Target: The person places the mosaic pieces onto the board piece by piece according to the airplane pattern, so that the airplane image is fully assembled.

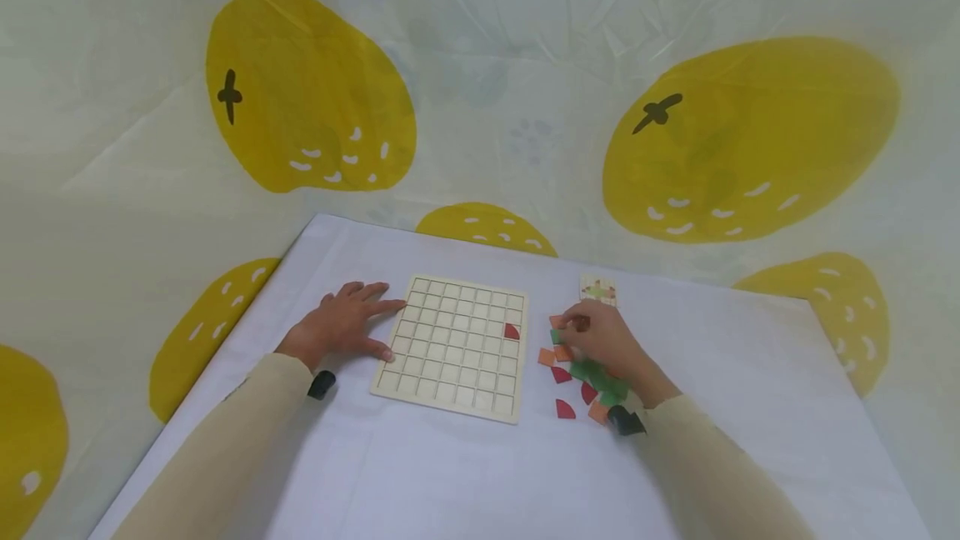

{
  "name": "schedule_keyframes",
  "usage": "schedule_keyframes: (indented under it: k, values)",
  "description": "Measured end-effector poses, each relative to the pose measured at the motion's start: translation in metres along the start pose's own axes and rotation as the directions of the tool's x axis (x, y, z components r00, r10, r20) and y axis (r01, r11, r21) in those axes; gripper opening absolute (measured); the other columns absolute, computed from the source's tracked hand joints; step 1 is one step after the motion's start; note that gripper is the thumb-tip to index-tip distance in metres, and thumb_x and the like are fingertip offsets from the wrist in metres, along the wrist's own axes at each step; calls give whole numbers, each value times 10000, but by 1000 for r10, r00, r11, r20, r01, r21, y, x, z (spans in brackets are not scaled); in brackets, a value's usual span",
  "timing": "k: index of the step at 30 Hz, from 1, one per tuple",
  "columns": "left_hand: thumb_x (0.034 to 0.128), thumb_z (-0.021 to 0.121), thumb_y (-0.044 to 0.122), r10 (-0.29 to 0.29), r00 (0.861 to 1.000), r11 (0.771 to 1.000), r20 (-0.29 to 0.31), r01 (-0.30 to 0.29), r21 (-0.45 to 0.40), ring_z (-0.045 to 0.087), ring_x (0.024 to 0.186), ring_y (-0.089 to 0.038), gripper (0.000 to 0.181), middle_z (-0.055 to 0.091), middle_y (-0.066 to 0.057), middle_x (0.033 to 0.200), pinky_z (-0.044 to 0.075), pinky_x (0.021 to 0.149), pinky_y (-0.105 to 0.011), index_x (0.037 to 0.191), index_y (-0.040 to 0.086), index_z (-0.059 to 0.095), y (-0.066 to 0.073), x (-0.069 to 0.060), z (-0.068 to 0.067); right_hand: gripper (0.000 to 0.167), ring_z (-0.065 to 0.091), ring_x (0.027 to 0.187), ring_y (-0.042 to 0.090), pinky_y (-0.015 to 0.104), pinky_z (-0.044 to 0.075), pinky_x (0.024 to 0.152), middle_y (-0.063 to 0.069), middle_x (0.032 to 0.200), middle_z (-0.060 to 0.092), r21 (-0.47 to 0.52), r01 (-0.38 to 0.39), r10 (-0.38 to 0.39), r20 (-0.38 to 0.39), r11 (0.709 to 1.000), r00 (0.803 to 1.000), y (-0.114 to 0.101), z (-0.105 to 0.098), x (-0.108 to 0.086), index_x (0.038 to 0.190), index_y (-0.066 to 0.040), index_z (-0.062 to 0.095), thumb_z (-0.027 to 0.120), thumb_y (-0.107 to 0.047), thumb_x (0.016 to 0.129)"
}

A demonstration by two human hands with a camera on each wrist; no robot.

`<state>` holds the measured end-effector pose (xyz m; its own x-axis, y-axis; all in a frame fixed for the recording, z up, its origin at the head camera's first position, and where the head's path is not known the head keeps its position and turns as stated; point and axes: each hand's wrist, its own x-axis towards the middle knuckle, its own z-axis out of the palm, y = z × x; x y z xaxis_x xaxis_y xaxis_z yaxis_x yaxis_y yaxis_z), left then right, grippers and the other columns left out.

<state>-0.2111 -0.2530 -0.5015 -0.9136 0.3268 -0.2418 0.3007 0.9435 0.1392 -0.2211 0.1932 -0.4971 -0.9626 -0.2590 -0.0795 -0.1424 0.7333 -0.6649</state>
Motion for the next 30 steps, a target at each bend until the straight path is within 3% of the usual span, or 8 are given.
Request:
schedule_keyframes:
  k: [8,17,24,30]
  values:
    - [719,770,768,-17,1000,1000,-2,17,5,289,1534,-479,997,294,-111,1723,294,1133,-812,1582,408,424,2,1,-1,223,578,1023,245,298,552,803,66,1091,699,-88,-79,83,38,993,996,18,-17,-6,1171,-141,756,747,-219,963]
    - [717,770,772,-17,1000,1000,-12,18,13,301,1529,-482,994,302,-111,1721,307,1125,-811,1579,416,427,2,2,1,228,580,918,232,281,555,694,76,1045,700,-68,-106,109,44,992,993,38,-27,-12,1141,-124,765,783,-206,929]
    - [713,769,774,-17,1000,1000,-11,17,4,292,1526,-486,996,302,-119,1718,288,1127,-820,1576,410,434,3,-1,-1,284,598,979,232,280,581,742,86,1112,697,-104,-142,145,23,984,989,50,-37,-22,1168,-126,751,793,-244,914]
    - [715,780,761,-19,1000,1000,-10,19,-3,290,1533,-477,992,300,-114,1721,286,1138,-811,1576,409,435,3,-1,-2,285,609,1019,259,355,591,836,104,1146,717,-131,-140,143,9,981,990,60,-40,-29,1168,-117,759,806,-232,912]
